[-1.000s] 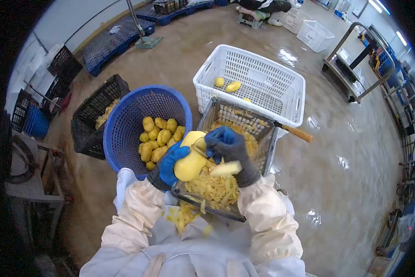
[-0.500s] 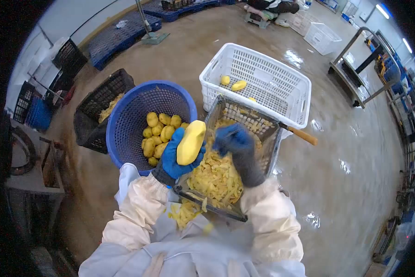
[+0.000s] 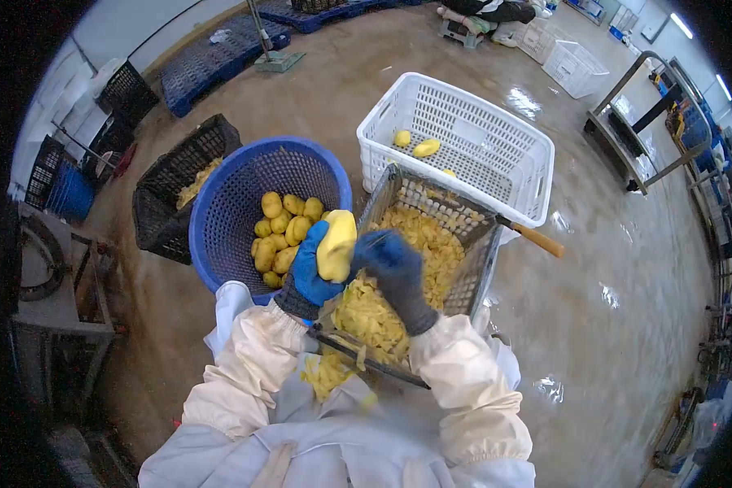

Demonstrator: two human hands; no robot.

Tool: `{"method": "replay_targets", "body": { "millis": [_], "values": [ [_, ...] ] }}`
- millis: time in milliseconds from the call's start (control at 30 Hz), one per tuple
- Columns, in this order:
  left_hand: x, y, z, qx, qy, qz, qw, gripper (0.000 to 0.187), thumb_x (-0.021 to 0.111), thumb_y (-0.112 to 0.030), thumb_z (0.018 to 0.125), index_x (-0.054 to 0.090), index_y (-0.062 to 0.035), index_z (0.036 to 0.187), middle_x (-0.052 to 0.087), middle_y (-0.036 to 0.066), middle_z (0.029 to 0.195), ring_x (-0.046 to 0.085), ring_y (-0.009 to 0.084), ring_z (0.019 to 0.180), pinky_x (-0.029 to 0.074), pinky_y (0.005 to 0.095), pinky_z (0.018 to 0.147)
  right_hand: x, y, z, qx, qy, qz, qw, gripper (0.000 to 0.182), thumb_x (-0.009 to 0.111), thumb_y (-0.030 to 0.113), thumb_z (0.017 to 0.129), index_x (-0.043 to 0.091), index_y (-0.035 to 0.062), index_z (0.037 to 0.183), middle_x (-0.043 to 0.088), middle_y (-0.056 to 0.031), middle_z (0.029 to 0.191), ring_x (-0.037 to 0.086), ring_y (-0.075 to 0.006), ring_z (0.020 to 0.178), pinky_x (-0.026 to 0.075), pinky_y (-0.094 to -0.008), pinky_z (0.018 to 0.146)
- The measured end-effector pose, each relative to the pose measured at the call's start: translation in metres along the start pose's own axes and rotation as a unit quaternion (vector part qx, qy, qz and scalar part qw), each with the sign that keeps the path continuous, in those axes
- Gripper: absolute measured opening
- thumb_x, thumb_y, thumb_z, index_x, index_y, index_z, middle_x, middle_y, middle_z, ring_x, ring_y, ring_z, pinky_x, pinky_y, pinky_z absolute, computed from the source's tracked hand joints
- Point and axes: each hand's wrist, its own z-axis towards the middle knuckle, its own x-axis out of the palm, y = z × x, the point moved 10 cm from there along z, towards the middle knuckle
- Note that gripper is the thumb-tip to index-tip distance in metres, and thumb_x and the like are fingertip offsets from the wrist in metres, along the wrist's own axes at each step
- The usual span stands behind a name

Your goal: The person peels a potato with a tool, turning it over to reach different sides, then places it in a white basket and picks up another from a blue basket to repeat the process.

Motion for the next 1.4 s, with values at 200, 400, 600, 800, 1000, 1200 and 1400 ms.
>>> {"method": "replay_targets", "body": {
  "millis": [200, 400, 600, 800, 1000, 1200, 1400],
  "values": [
    [0.029, 0.015, -0.017, -0.059, 0.001, 0.049, 0.997, 0.043, 0.056, -0.033, 0.089, 0.051, -0.0064, 0.122, 0.060, 0.013, 0.108, 0.062, 0.0253, 0.088, 0.054, 0.0354, 0.077, 0.018, 0.004, -0.007, 0.091, 0.089, 0.070, 0.989, 0.014, 0.069, 0.012, 0.081, 0.060, 0.0018, 0.084, 0.063, -0.0055, 0.071, 0.057, -0.0097, 0.057, 0.046, -0.0228, 0.048],
    [0.036, 0.028, -0.036, -0.126, 0.049, 0.159, 0.978, 0.047, 0.057, -0.032, 0.089, 0.047, -0.0032, 0.125, 0.062, 0.013, 0.105, 0.063, 0.0264, 0.085, 0.054, 0.0393, 0.071, -0.087, 0.019, 0.034, -0.134, -0.092, -0.041, 0.986, 0.015, 0.063, 0.017, 0.084, 0.058, 0.0037, 0.090, 0.059, -0.0035, 0.067, 0.054, -0.0102, 0.055, 0.044, -0.0221, 0.048],
    [0.052, 0.031, -0.046, -0.106, 0.142, 0.261, 0.949, 0.057, 0.059, -0.034, 0.085, 0.041, -0.0026, 0.130, 0.059, 0.015, 0.106, 0.063, 0.0271, 0.079, 0.053, 0.0357, 0.066, -0.084, -0.007, 0.033, 0.076, -0.108, 0.063, 0.989, 0.013, 0.062, 0.016, 0.086, 0.058, 0.0040, 0.088, 0.059, -0.0024, 0.069, 0.055, -0.0091, 0.054, 0.045, -0.0197, 0.052],
    [0.044, 0.025, -0.041, -0.103, 0.118, 0.242, 0.957, 0.060, 0.059, -0.035, 0.085, 0.039, -0.0036, 0.132, 0.059, 0.013, 0.102, 0.062, 0.0245, 0.080, 0.053, 0.0344, 0.067, -0.027, 0.008, 0.014, 0.097, 0.067, 0.132, 0.984, 0.013, 0.060, 0.017, 0.088, 0.059, 0.0055, 0.083, 0.056, -0.0009, 0.063, 0.051, -0.0069, 0.051, 0.041, -0.0205, 0.048],
    [0.038, 0.006, -0.034, -0.026, 0.008, 0.342, 0.939, 0.047, 0.052, -0.029, 0.092, 0.045, -0.0003, 0.129, 0.057, 0.011, 0.113, 0.061, 0.0193, 0.091, 0.051, 0.0314, 0.078, -0.042, 0.026, 0.007, 0.074, -0.024, 0.066, 0.995, 0.013, 0.064, 0.015, 0.085, 0.059, 0.0037, 0.085, 0.061, -0.0029, 0.068, 0.054, -0.0077, 0.052, 0.040, -0.0197, 0.044],
    [0.060, 0.006, -0.042, 0.014, 0.033, 0.427, 0.903, 0.046, 0.048, -0.026, 0.094, 0.043, 0.0008, 0.131, 0.054, 0.011, 0.122, 0.056, 0.0166, 0.107, 0.047, 0.0292, 0.089, -0.108, 0.027, 0.030, 0.015, -0.161, 0.026, 0.986, 0.015, 0.063, 0.019, 0.085, 0.058, 0.0050, 0.082, 0.058, -0.0021, 0.066, 0.051, -0.0079, 0.051, 0.039, -0.0192, 0.046],
    [0.034, 0.032, -0.031, -0.158, 0.092, 0.039, 0.982, 0.059, 0.043, -0.051, 0.092, 0.046, -0.0047, 0.127, 0.058, 0.017, 0.108, 0.060, 0.0276, 0.088, 0.054, 0.0391, 0.070, -0.033, 0.021, -0.001, 0.096, -0.024, 0.140, 0.985, 0.017, 0.061, 0.020, 0.087, 0.056, 0.0041, 0.087, 0.057, -0.0030, 0.068, 0.052, -0.0096, 0.054, 0.041, -0.0205, 0.046]
  ]
}}
